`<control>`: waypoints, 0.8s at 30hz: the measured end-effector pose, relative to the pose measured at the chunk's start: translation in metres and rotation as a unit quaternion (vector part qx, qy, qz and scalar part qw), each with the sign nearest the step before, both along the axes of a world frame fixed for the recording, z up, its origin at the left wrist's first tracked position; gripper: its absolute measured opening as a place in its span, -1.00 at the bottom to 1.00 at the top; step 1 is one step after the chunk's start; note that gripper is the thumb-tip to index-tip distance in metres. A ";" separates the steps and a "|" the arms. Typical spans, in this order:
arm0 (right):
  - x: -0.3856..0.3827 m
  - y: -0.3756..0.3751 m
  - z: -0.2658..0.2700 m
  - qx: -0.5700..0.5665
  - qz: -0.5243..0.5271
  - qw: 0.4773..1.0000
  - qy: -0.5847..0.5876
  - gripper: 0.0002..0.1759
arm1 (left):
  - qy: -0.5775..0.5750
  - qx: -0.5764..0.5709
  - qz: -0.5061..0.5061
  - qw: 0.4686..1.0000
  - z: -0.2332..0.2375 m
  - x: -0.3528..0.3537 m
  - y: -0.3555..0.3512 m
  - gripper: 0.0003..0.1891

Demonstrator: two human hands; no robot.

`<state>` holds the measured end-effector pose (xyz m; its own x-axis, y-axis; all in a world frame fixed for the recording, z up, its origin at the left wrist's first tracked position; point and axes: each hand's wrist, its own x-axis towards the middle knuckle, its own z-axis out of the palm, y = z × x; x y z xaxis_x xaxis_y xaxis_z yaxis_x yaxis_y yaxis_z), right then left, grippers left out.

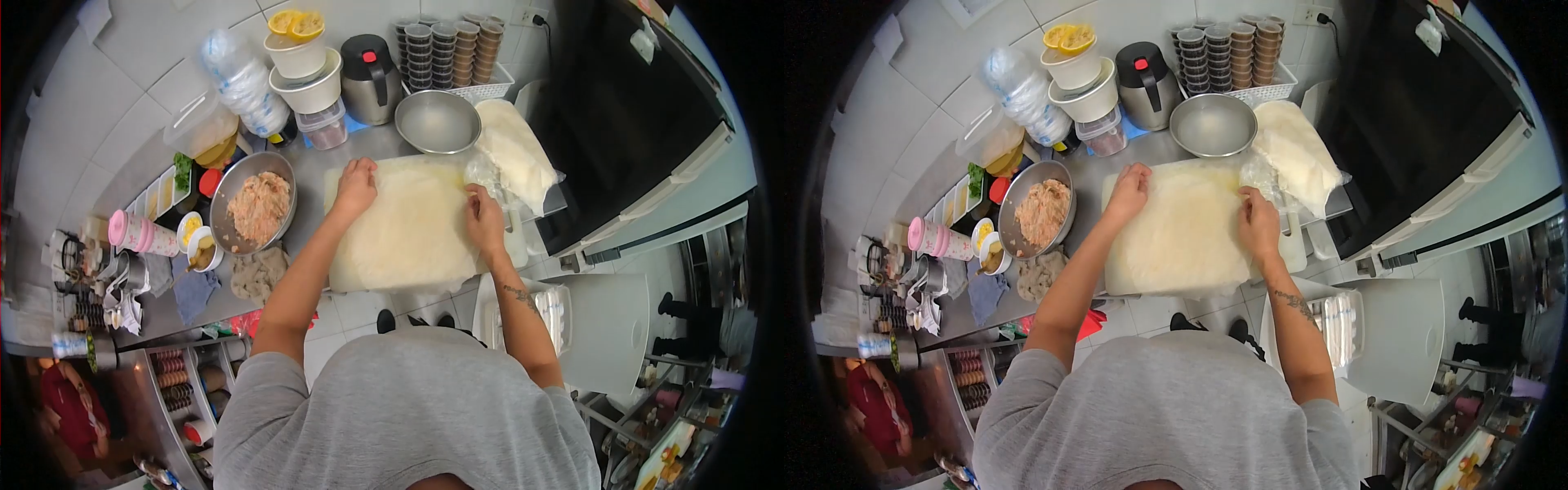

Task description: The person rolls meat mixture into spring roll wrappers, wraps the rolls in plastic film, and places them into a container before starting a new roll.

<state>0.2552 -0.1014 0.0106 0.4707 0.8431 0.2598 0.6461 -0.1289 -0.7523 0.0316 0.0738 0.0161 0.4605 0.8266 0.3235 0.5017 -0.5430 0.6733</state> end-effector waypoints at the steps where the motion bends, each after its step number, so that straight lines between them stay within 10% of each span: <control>1: -0.001 0.002 0.001 0.003 -0.001 1.000 -0.014 -0.63 | 0.020 0.072 0.009 0.997 0.005 0.006 0.002 -0.81; 6: 0.000 0.008 -0.007 -0.030 -0.012 0.998 -0.051 -0.43 | -0.048 0.099 -0.091 0.990 0.053 0.093 0.015 -0.78; 14: 0.016 -0.011 -0.004 0.026 0.035 0.999 0.026 -0.31 | 0.242 0.032 -0.261 0.934 0.025 0.176 0.069 -0.92; 17: 0.019 -0.013 -0.003 0.061 0.027 0.998 0.021 -0.31 | -0.006 0.075 -0.133 0.988 0.030 0.163 0.064 -0.90; 20: 0.020 -0.014 -0.010 0.065 0.021 0.994 0.079 -0.29 | -0.127 -0.152 -0.109 0.974 0.052 0.123 0.026 -0.95; 24: 0.025 -0.013 -0.017 0.063 0.017 0.983 0.170 -0.31 | -0.046 -0.117 -0.203 0.971 -0.002 0.107 -0.064 -0.96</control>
